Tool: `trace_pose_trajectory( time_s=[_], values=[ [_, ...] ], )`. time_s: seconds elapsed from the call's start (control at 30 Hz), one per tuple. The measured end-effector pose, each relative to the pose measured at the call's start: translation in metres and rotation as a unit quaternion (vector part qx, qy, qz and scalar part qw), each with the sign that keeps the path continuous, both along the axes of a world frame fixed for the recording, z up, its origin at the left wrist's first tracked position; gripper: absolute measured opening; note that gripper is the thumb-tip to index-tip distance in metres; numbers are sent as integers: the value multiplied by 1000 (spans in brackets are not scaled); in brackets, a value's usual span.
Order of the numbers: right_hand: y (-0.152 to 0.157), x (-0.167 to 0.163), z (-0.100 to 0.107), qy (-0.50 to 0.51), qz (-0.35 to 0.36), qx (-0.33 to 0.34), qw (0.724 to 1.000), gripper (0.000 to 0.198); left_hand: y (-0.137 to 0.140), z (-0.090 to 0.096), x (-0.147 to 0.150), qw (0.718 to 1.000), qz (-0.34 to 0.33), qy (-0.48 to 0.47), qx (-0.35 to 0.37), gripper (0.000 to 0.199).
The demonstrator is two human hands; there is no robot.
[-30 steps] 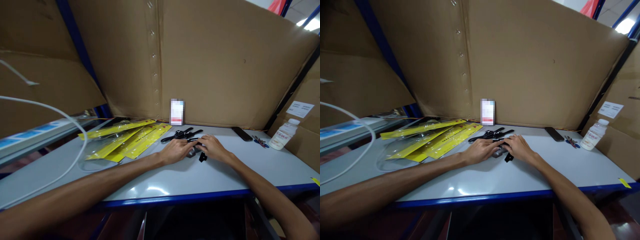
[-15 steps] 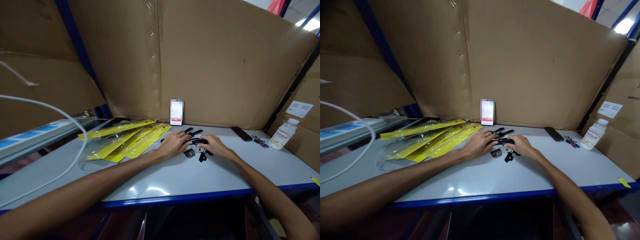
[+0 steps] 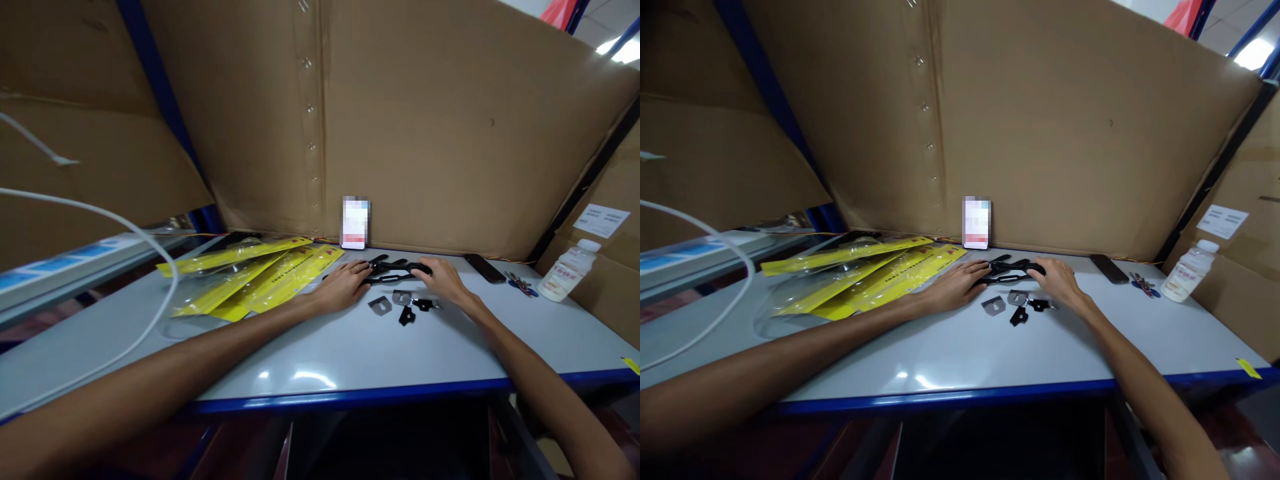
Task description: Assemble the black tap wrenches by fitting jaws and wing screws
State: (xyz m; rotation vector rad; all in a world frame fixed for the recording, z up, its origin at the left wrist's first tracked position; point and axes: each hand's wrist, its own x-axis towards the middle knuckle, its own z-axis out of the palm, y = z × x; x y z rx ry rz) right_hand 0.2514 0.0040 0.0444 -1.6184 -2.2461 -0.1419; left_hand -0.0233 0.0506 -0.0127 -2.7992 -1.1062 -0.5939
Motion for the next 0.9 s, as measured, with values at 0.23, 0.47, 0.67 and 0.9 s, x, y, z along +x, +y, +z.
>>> trace_pose_trajectory(
  time_s=[0.23, 0.47, 0.67, 0.9],
  values=[
    [2, 6, 6, -23, -86, 27, 996, 27, -3, 4, 0, 999, -8, 17, 26, 36],
    [15, 41, 8, -62, -186, -60, 979, 32, -17, 13, 4, 997, -12, 47, 55, 26],
    [26, 56, -5, -101, -207, -127, 965, 30, -31, 20, 9, 994, -1, 87, 63, 26],
    [21, 54, -7, -120, -201, -133, 963, 26, -50, 27, 14, 996, -27, 79, 42, 25]
  ],
)
